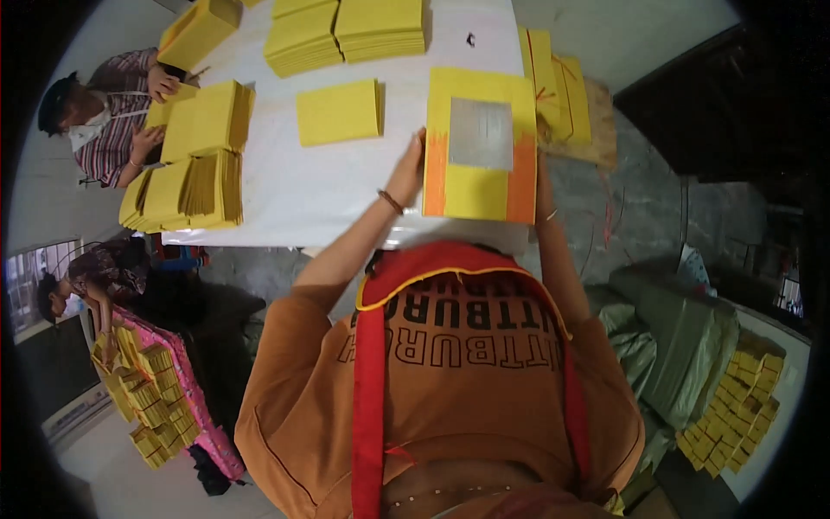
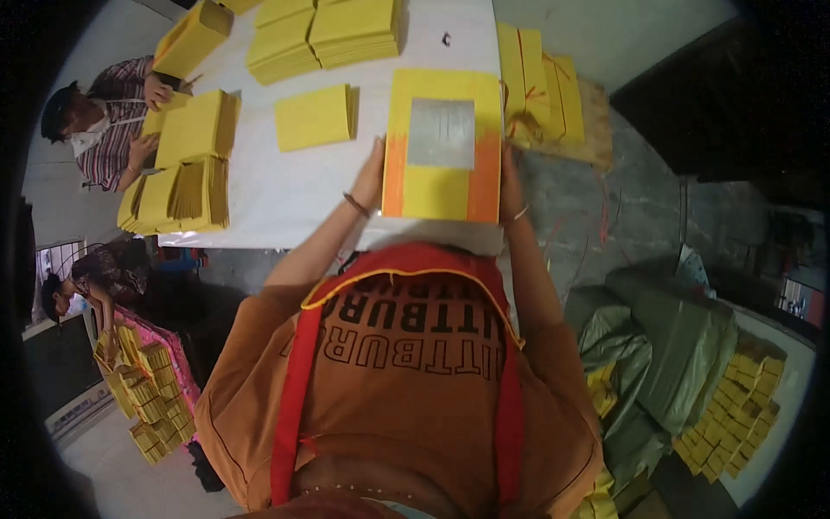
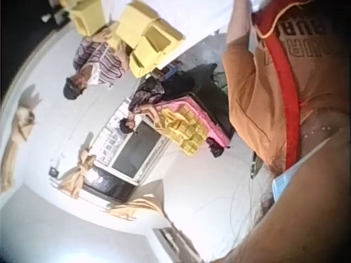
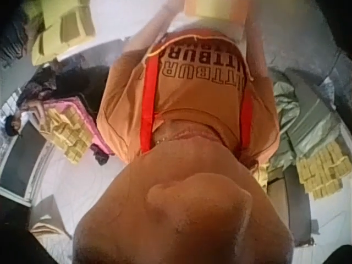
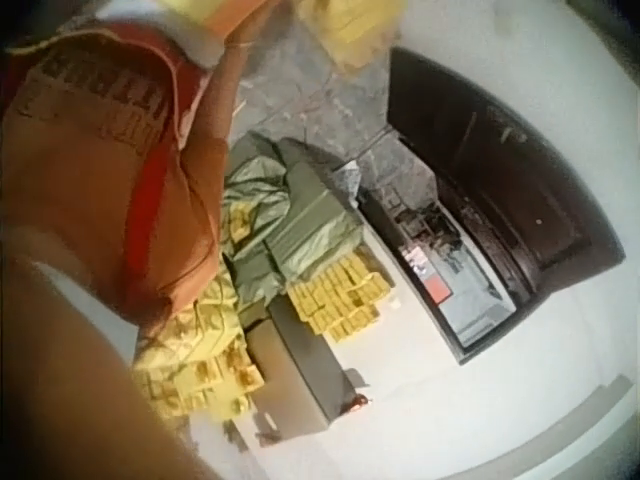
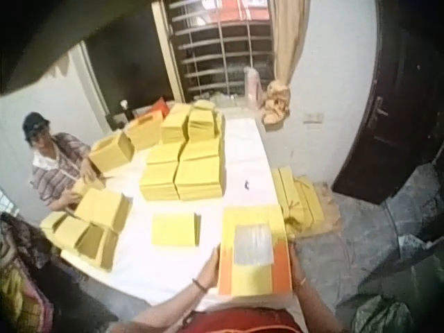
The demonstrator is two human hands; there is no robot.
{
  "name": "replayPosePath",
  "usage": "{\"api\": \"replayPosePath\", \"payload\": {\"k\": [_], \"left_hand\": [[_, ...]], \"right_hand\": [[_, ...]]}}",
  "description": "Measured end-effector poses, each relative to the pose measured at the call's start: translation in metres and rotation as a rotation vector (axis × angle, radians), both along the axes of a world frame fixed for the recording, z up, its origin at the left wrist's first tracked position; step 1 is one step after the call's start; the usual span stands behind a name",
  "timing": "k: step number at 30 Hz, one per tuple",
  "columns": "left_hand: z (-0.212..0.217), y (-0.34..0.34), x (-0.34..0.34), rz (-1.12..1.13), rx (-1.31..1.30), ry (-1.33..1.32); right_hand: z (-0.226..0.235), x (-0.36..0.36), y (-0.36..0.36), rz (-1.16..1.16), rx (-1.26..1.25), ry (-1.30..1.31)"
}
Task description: Manual assembly of paper sheets, placing yellow pages onto a foil-centered base paper.
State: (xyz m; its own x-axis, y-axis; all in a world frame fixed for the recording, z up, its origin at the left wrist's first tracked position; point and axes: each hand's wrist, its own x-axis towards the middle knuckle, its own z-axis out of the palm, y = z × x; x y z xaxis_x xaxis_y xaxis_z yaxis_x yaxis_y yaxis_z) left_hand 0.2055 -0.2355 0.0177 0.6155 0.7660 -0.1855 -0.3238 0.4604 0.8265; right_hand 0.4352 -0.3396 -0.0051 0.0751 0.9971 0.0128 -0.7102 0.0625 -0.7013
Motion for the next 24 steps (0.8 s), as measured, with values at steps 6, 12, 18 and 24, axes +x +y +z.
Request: {"api": "replayPosePath", "payload": {"k": [6,12,18,24], "left_hand": [[0.059,0.011,-0.032,0.226,0.526,0.518],[0.124,-0.034,-0.021,-0.179,1.593,0.571],[0.115,-0.034,-0.017,-0.334,1.784,0.659],[0.115,-0.026,-0.010,-0.312,1.692,0.484]], "right_hand": [[0.093,0.001,-0.006,-0.315,0.179,-0.980],[0.099,-0.010,-0.006,-0.192,0.268,-1.404],[0.093,-0.009,-0.003,-0.155,0.246,-1.325],[0.087,-0.003,-0.003,-0.097,0.206,-1.004]]}}
